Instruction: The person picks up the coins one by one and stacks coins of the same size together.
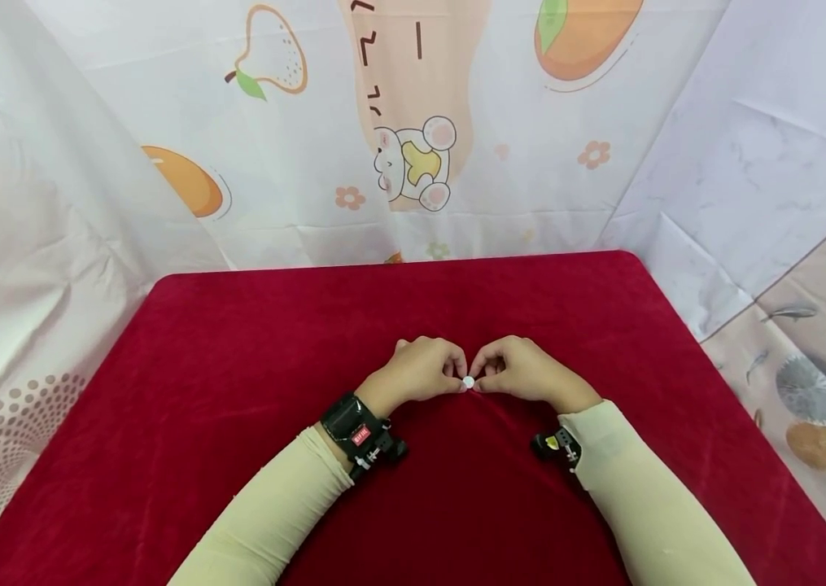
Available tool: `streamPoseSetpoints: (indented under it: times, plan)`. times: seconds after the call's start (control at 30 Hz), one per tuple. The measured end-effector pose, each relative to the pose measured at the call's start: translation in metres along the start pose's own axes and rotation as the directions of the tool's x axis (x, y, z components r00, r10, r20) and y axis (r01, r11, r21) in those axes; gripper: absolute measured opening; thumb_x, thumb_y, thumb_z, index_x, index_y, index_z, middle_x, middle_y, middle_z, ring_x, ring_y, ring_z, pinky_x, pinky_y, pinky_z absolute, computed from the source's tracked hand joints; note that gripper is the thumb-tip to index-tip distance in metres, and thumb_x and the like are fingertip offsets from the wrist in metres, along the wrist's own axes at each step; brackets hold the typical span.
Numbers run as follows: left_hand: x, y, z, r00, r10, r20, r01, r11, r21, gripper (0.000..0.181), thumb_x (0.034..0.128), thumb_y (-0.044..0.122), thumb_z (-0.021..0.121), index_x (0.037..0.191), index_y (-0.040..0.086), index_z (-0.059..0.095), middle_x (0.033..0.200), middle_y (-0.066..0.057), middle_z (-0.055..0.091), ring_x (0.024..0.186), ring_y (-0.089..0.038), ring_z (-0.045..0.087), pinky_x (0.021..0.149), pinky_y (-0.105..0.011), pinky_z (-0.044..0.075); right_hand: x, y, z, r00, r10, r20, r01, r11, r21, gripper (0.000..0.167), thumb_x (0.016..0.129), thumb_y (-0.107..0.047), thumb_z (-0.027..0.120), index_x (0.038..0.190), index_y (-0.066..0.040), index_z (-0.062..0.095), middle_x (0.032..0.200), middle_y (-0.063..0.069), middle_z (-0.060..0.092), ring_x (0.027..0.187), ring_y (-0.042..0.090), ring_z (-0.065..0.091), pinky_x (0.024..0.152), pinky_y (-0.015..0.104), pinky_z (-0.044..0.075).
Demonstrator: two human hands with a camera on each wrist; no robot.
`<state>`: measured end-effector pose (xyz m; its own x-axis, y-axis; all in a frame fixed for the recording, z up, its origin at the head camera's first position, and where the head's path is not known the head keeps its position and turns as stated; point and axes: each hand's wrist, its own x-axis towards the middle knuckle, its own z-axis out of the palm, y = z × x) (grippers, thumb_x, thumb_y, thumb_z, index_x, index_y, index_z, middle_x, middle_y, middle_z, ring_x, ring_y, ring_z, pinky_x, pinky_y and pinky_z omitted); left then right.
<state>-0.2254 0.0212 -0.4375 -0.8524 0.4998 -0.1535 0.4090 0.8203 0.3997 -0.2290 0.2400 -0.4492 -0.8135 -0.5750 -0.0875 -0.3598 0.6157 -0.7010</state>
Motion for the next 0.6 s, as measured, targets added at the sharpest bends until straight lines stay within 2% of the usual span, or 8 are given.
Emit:
streamPoseSetpoints:
  times: [0.37, 0.6]
  plan:
    - [-0.0004, -0.0048, -0.0003, 1.0, 0.01, 0.015, -0.01, 1.0, -0.011, 0.014, 0.089, 0.042, 0.081, 0.089, 0.033, 0.071, 0.071, 0.015, 0.064, 0.071, -0.004, 0.058, 0.084, -0.042, 0.036, 0.0013, -0.0023, 0.0005, 1.0, 0.009, 0.013, -0.009, 1.0, 0.002, 0.015, 0.086, -0.013, 0.082, 0.094, -0.025, 0.077, 0.069, -0.005, 0.064, 0.061, 0.01, 0.055, 0.059, 0.024, 0.046]
    - [-0.0047, -0.009, -0.0091, 1.0, 0.027, -0.002, -0.027, 0.996, -0.081, 0.015, 0.0907, 0.041, 0.079, 0.094, 0.028, 0.073, 0.075, 0.015, 0.065, 0.074, -0.003, 0.06, 0.085, -0.04, 0.039, -0.0016, -0.0014, -0.0024, 0.999, 0.001, 0.046, 0.0, 1.0, -0.022, 0.013, 0.088, -0.019, 0.082, 0.099, -0.024, 0.077, 0.073, -0.007, 0.065, 0.066, 0.01, 0.057, 0.066, 0.025, 0.049]
